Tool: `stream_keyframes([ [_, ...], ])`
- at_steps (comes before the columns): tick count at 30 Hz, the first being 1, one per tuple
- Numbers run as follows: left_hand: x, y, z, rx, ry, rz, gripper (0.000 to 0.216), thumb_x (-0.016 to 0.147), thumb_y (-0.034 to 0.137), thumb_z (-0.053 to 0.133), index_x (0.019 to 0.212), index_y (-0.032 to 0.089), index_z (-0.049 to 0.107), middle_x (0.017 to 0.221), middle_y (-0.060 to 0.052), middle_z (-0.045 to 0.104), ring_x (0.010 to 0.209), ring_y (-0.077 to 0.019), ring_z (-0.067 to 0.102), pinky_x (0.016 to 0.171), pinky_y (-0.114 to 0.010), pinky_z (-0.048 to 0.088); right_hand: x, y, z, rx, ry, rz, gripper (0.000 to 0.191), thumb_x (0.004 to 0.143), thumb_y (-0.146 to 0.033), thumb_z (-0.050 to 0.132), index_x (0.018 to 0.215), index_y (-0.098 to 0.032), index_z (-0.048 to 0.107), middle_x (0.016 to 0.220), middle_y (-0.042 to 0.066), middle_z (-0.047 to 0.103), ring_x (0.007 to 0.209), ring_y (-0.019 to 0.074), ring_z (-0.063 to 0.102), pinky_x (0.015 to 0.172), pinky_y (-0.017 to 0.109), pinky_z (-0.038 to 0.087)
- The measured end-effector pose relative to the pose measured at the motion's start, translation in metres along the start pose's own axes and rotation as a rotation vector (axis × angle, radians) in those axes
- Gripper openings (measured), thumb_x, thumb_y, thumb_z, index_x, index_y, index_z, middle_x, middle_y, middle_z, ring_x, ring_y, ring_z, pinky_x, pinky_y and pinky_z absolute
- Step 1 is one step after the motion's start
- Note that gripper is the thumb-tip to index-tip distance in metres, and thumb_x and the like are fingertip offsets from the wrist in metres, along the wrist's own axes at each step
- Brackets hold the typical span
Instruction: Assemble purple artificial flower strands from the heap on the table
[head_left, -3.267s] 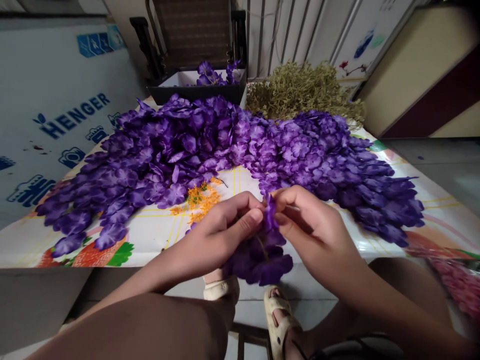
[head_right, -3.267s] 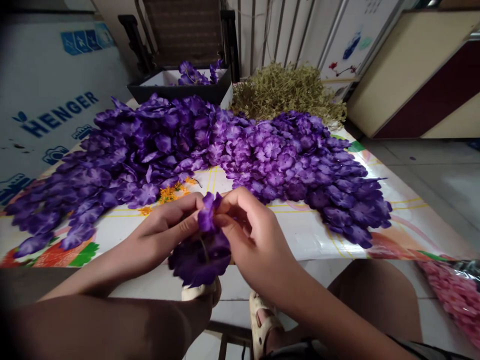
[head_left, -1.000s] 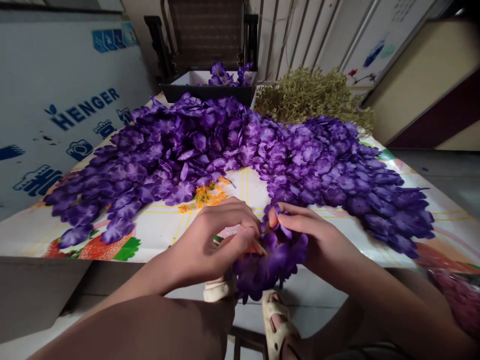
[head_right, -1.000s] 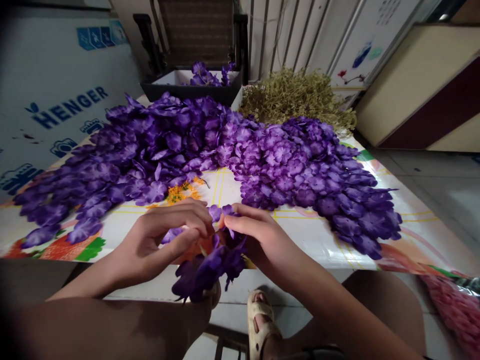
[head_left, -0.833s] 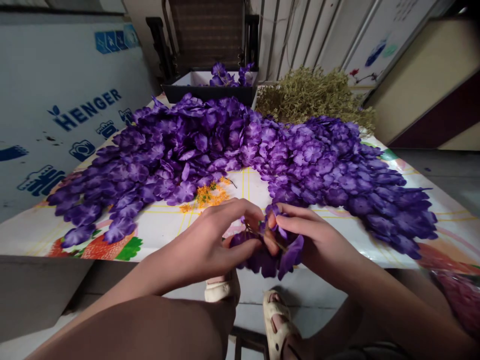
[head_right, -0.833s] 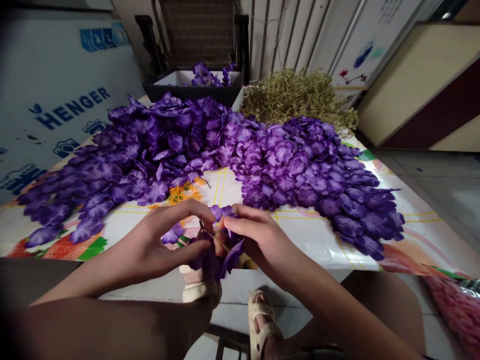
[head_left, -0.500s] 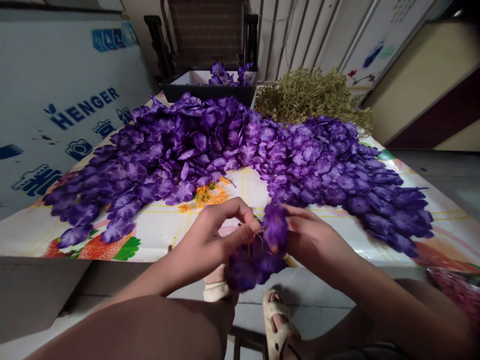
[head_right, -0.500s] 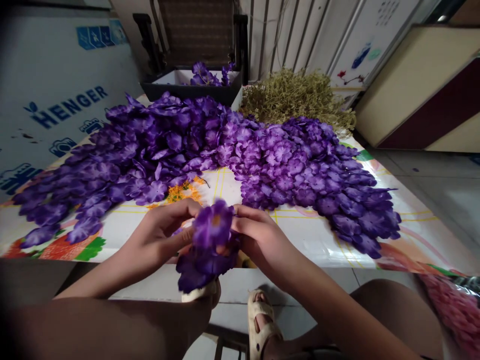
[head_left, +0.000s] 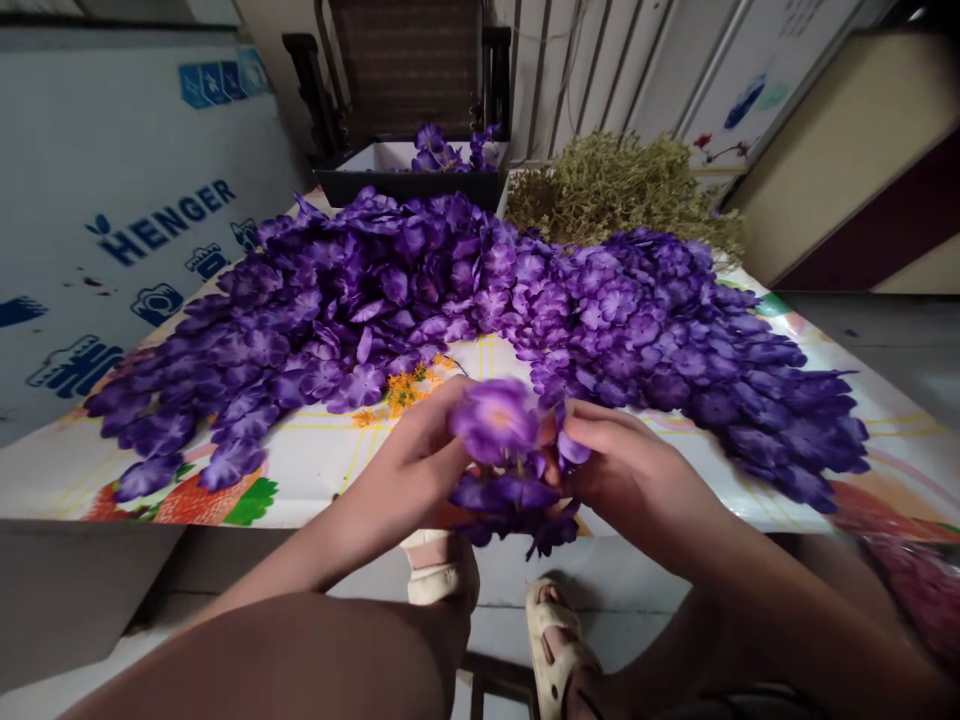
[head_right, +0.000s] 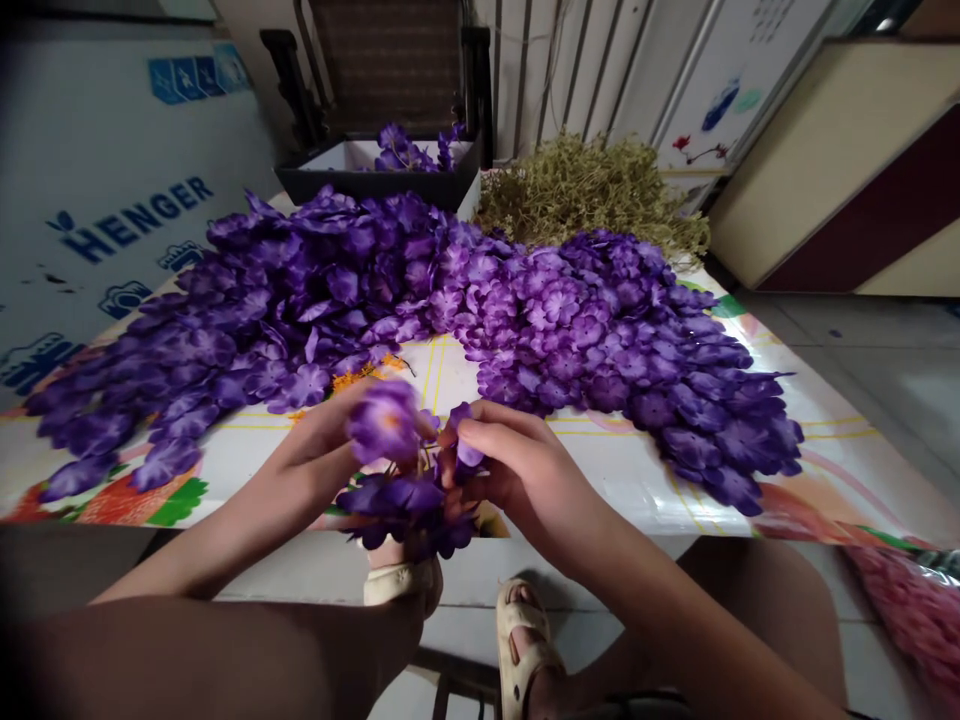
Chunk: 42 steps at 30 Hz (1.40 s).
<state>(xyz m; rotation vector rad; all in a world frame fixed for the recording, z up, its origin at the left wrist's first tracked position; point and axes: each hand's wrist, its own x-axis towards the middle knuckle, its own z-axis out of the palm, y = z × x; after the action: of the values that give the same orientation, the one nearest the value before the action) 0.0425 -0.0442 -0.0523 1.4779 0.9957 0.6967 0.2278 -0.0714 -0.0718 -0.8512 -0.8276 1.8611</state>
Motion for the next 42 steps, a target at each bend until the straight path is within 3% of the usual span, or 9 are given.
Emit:
stream_keyframes([
  [4, -0.005, 0.002, -0.005, 0.069, -0.058, 0.032, 0.011, 0.089, 0.026, 0.055, 0.089, 0.016, 0.057, 0.093, -0.004, 0.063, 0.081, -0.0146, 0.059, 0.071, -0.025, 0.047, 0.002, 0.000, 0.001, 0.006, 0.026, -0.033, 0.019, 0.085, -0.019, 0.054, 0.069, -0.016, 0.063, 0.064, -0.002, 0.057, 0.058, 0.0084, 0.050, 0.054, 0.017, 0.042],
  [10, -0.008, 0.000, -0.004, 0.058, -0.080, 0.079, 0.008, 0.084, 0.010, 0.054, 0.089, 0.016, 0.056, 0.094, -0.002, 0.060, 0.076, -0.0101, 0.057, 0.064, -0.020, 0.046, 0.002, 0.003, 0.002, 0.077, -0.037, -0.002, 0.023, 0.085, -0.028, 0.051, 0.069, -0.016, 0.061, 0.059, -0.001, 0.057, 0.055, 0.0102, 0.049, 0.054, 0.021, 0.039],
  [15, -0.008, 0.005, -0.005, 0.287, -0.150, 0.247, 0.016, 0.083, 0.006, 0.052, 0.094, 0.014, 0.061, 0.097, -0.004, 0.060, 0.090, -0.0136, 0.059, 0.082, -0.024, 0.047, -0.001, 0.002, 0.004, 0.015, -0.032, -0.027, 0.023, 0.085, -0.025, 0.050, 0.067, -0.017, 0.060, 0.057, -0.001, 0.056, 0.053, 0.0107, 0.048, 0.051, 0.023, 0.037],
  [19, -0.005, 0.008, -0.005, 0.439, -0.179, 0.334, 0.012, 0.082, 0.007, 0.055, 0.088, 0.014, 0.063, 0.095, -0.004, 0.061, 0.090, -0.0141, 0.058, 0.084, -0.024, 0.044, -0.002, 0.002, 0.004, 0.001, -0.067, -0.033, 0.024, 0.086, -0.028, 0.051, 0.067, -0.017, 0.060, 0.057, -0.001, 0.055, 0.056, 0.0122, 0.048, 0.055, 0.024, 0.038],
  [24, -0.006, 0.005, -0.005, 0.417, -0.137, 0.234, 0.006, 0.086, 0.015, 0.051, 0.087, 0.015, 0.056, 0.088, -0.003, 0.062, 0.082, -0.0141, 0.060, 0.074, -0.024, 0.047, -0.001, 0.003, 0.004, 0.020, -0.006, -0.019, 0.025, 0.086, -0.032, 0.052, 0.069, -0.019, 0.063, 0.064, 0.000, 0.056, 0.058, 0.0123, 0.051, 0.053, 0.023, 0.041],
  [28, -0.007, -0.002, -0.007, 0.392, -0.089, 0.238, 0.012, 0.077, 0.010, 0.054, 0.088, 0.015, 0.054, 0.083, -0.001, 0.061, 0.075, -0.0149, 0.058, 0.067, -0.024, 0.047, 0.001, 0.005, 0.006, 0.053, -0.053, 0.015, 0.029, 0.086, -0.040, 0.050, 0.072, -0.020, 0.063, 0.059, 0.002, 0.061, 0.054, 0.0163, 0.056, 0.053, 0.028, 0.045],
  [34, -0.004, -0.010, -0.002, 0.157, 0.038, 0.166, 0.007, 0.079, 0.015, 0.048, 0.077, 0.016, 0.054, 0.071, -0.001, 0.061, 0.068, -0.0142, 0.058, 0.060, -0.021, 0.047, 0.004, 0.012, 0.004, 0.062, -0.042, -0.029, 0.026, 0.084, -0.041, 0.055, 0.070, -0.020, 0.061, 0.058, 0.000, 0.059, 0.054, 0.0147, 0.056, 0.054, 0.027, 0.046],
  [39, -0.004, -0.007, 0.000, 0.081, 0.019, 0.055, 0.018, 0.084, 0.029, 0.051, 0.073, 0.015, 0.056, 0.065, -0.001, 0.060, 0.062, -0.0136, 0.056, 0.057, -0.021, 0.046, 0.001, 0.011, -0.002, -0.034, -0.114, -0.051, 0.029, 0.091, -0.040, 0.045, 0.086, -0.020, 0.067, 0.057, -0.002, 0.055, 0.048, 0.0120, 0.053, 0.046, 0.023, 0.043],
  [42, -0.004, -0.006, -0.001, 0.044, -0.032, -0.006, 0.021, 0.082, 0.032, 0.055, 0.069, 0.016, 0.055, 0.063, 0.001, 0.057, 0.058, -0.0121, 0.052, 0.054, -0.020, 0.044, -0.002, 0.004, -0.002, -0.183, -0.102, -0.040, 0.025, 0.091, -0.028, 0.043, 0.098, -0.024, 0.066, 0.069, 0.000, 0.062, 0.055, 0.0133, 0.056, 0.047, 0.022, 0.042],
])
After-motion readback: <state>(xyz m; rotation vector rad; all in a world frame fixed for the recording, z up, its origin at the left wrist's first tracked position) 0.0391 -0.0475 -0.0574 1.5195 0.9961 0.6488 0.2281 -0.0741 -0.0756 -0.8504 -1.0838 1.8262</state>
